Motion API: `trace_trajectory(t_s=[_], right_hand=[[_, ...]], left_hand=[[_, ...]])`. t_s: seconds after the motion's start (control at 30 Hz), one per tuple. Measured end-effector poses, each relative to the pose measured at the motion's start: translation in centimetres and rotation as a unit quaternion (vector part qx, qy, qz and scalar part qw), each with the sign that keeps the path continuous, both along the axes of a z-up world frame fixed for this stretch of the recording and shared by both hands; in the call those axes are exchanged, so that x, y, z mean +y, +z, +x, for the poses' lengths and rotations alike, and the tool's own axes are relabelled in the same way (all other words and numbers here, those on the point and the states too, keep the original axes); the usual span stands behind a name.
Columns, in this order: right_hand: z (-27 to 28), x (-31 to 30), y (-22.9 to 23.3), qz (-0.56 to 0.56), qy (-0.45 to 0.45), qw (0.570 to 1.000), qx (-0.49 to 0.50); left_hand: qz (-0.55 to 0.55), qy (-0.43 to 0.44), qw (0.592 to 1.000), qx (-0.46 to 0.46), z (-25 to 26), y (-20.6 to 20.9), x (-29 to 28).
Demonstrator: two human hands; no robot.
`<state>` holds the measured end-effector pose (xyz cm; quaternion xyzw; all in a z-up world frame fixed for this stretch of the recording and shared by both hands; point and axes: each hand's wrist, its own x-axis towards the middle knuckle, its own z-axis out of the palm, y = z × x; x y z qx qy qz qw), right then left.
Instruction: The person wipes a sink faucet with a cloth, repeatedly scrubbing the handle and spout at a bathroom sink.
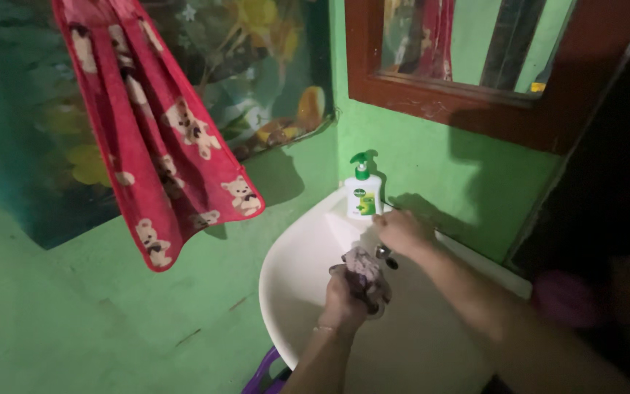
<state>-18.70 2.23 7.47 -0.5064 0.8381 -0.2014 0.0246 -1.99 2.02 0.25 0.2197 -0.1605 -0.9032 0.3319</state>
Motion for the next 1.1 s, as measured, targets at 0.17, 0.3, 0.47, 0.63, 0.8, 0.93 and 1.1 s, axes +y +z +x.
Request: trace_trajectory(t_s=[0.17, 0.3, 0.47, 0.63, 0.8, 0.93, 1.1], right_hand=[[-2.6, 1.9, -0.8, 0.146, -0.051, 0.985, 0.071], [-1.5, 3.5, -2.7, 0.174, -0.047, 0.983, -0.029], [1.9, 5.1, -5.6, 0.111, -0.074, 0.873, -0.47], [3.1, 4.9, -9.2, -0.065, 0.004, 0.707, -0.704], [3.5, 4.0, -10.3, -0.111, -0.089, 0.652, -0.745], [4.1, 2.9, -10.3, -0.15, -0.015, 0.575, -0.804], [3.9, 1.7, -10.9, -0.093, -0.059, 0.642, -0.759]], left_hand=[[-0.064, -0.047, 0.993, -0.091, -2.0, -4.3, -1.5], [-0.01, -0.002, 1.0, 0.022, -5.0, -9.0, -3.5], [0.079, 0.067, 0.989, -0.109, -7.5, -10.7, -4.2], [0.024, 0.055, 0.972, -0.229, -8.9, -10.2, -4.5], [-0.059, 0.113, 0.979, -0.159, -8.8, -9.3, -4.0], [-0.357, 0.015, 0.739, -0.571, -6.3, -5.4, -3.6], [-0.52, -0.001, 0.567, -0.638, -5.6, -6.9, -4.7]])
